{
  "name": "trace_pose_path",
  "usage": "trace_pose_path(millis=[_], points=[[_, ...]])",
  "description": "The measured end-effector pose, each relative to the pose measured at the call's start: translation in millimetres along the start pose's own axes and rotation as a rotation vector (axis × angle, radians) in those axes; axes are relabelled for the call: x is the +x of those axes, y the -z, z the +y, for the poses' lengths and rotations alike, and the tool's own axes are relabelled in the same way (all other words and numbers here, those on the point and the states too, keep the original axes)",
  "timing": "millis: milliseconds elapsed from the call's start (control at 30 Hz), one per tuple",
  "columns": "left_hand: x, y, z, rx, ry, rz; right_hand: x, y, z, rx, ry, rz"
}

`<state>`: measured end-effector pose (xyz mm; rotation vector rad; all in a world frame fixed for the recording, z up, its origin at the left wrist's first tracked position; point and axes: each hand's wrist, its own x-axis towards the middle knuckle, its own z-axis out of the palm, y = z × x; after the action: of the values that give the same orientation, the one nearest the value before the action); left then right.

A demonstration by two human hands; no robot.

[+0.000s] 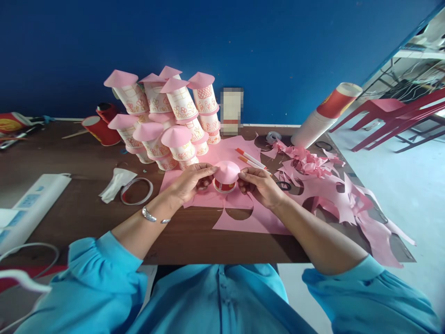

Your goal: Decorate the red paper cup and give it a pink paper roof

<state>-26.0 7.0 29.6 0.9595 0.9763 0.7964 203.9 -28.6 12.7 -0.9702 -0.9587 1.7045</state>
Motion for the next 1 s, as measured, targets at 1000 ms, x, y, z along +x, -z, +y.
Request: trace_pose_path(millis=[1000], points=[[2.9, -1.0, -2.8, -0.077, 0.052, 0.021, 0.4, -3.1, 3.1, 0.012, -0.015, 0.042]])
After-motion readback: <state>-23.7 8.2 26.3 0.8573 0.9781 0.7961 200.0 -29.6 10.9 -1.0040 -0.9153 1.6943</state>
